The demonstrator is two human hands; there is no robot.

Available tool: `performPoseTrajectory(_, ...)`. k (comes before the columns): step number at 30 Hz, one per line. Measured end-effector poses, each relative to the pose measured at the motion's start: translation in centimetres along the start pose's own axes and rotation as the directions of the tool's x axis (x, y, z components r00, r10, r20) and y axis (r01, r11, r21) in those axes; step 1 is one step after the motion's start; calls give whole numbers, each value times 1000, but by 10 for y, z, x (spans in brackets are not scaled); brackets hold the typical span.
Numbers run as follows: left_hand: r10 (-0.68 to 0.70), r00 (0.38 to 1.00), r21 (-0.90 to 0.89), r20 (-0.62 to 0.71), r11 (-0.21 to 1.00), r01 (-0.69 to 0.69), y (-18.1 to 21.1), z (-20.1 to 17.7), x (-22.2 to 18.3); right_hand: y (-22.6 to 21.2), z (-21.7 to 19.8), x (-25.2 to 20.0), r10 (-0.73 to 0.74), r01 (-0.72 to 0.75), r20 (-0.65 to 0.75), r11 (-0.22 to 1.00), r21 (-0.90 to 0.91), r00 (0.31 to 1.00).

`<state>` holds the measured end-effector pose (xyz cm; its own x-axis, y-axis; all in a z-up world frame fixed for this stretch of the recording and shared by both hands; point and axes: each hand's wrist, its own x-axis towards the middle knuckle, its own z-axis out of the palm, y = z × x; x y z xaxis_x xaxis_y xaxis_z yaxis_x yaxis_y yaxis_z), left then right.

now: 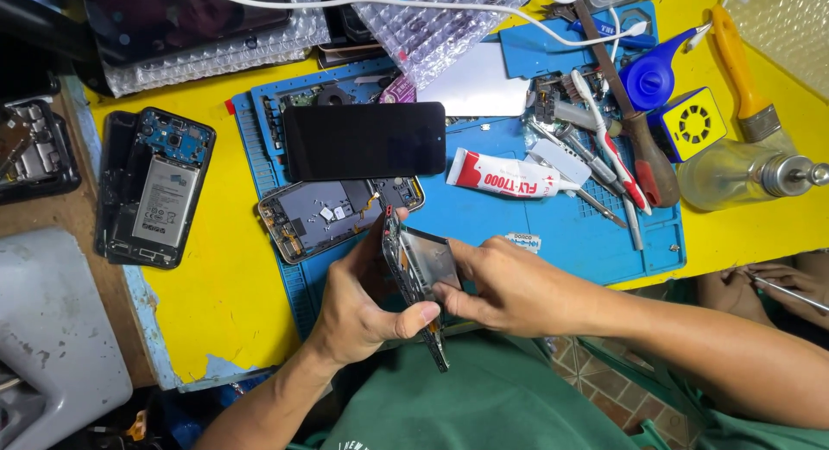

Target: The person cleans a internal component of a mobile phone with a brush, then uses a thin metal tool to pry and remove the internal battery from the phone housing.

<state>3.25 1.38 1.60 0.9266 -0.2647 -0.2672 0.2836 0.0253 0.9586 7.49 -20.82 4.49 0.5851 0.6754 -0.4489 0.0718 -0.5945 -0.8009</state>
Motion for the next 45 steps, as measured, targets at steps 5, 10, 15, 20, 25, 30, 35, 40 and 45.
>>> performPoseTrajectory(5,-6,1000,-42,16,999,7,-1,-1,1,-3,-7,0,39,-42,46,997,62,998)
performPoseTrajectory(10,2,1000,-7,11,1000,-2,-2,-1,4,-1,-9,0,88,-94,71,991,92,994)
performPoseTrajectory(15,-15,1000,-25,16,1000,15,-1,-1,4,-2,-10,0,103,-110,81,989,99,991)
performPoseTrajectory(20,-21,999,-59,29,998,23,0,0,5,-6,-10,-1,125,-133,79,984,116,989)
performPoseTrajectory(25,-34,999,-133,34,990,39,-7,0,6,-11,-13,2,116,-123,64,983,132,991)
performPoseTrajectory(30,-45,999,-142,6,989,46,-10,-1,6,-23,-21,5,194,-205,104,973,105,975)
performPoseTrajectory(35,-38,999,-172,-31,985,32,-11,4,2,-30,-18,5,153,-158,48,974,161,987)
performPoseTrajectory(40,21,994,19,-107,1000,-19,-2,13,-8,-28,7,-3,25,-29,-153,999,-23,988)
performPoseTrajectory(45,-36,999,44,-9,998,36,13,20,-18,-21,18,-11,43,-51,-80,993,-108,996)
